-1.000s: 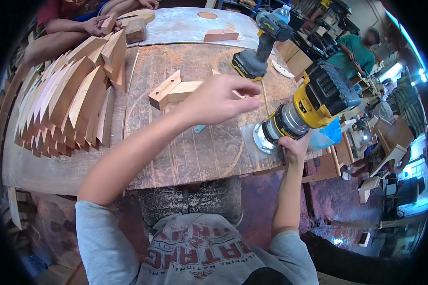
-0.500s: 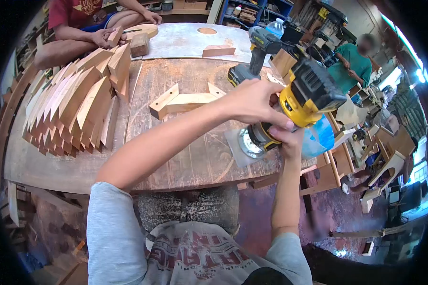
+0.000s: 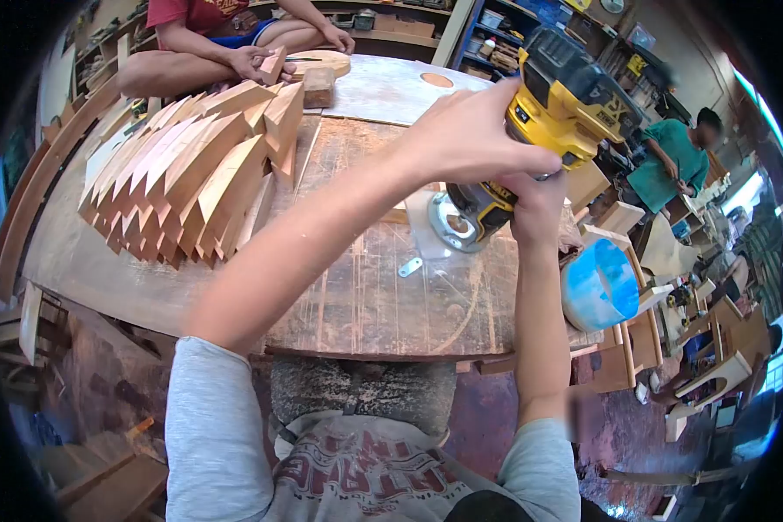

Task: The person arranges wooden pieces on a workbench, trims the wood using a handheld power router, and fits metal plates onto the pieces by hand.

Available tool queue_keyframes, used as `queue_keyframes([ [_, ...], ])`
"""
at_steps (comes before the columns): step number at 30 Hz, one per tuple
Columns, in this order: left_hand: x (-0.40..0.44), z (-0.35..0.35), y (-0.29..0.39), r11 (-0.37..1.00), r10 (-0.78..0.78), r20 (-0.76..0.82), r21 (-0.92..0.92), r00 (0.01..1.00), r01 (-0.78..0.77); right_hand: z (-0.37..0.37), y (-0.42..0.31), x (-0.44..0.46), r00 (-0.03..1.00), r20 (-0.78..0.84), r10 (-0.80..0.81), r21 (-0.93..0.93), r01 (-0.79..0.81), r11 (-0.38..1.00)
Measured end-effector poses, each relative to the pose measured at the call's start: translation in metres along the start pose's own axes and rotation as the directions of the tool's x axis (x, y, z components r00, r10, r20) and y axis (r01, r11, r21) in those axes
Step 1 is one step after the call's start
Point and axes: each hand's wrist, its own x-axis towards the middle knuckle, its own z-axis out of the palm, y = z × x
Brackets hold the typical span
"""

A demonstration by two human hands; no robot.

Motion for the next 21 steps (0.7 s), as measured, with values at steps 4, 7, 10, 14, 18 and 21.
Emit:
queue_keyframes([
  [4,0.002,0.002,0.006,0.998,0.024,-0.230,0.066,0.973,-0.009,0.015,0.011,0.010,0.996,-0.048,-0.071,-0.132,0.064,0.989],
  [7,0.006,0.004,0.010,0.993,0.059,-0.325,0.120,0.944,-0.020,0.022,0.016,0.021,0.991,-0.021,-0.130,-0.179,0.125,0.976],
  [10,0.002,-0.003,0.020,0.987,0.096,-0.276,0.151,0.956,-0.055,0.025,0.015,0.028,0.962,-0.090,-0.259,-0.206,0.236,0.950],
  [14,0.011,0.009,0.015,0.985,0.133,-0.410,0.152,0.902,-0.076,0.020,0.015,0.035,0.953,-0.047,-0.299,-0.292,0.273,0.917],
  [18,0.014,0.015,0.009,0.985,0.161,-0.491,0.132,0.856,-0.109,0.019,0.012,0.037,0.968,-0.025,-0.251,-0.311,0.231,0.922],
  [21,-0.016,0.001,0.024,0.961,0.249,-0.480,0.011,0.841,-0.278,0.022,0.013,0.030,0.970,-0.029,-0.241,-0.371,0.214,0.904],
])
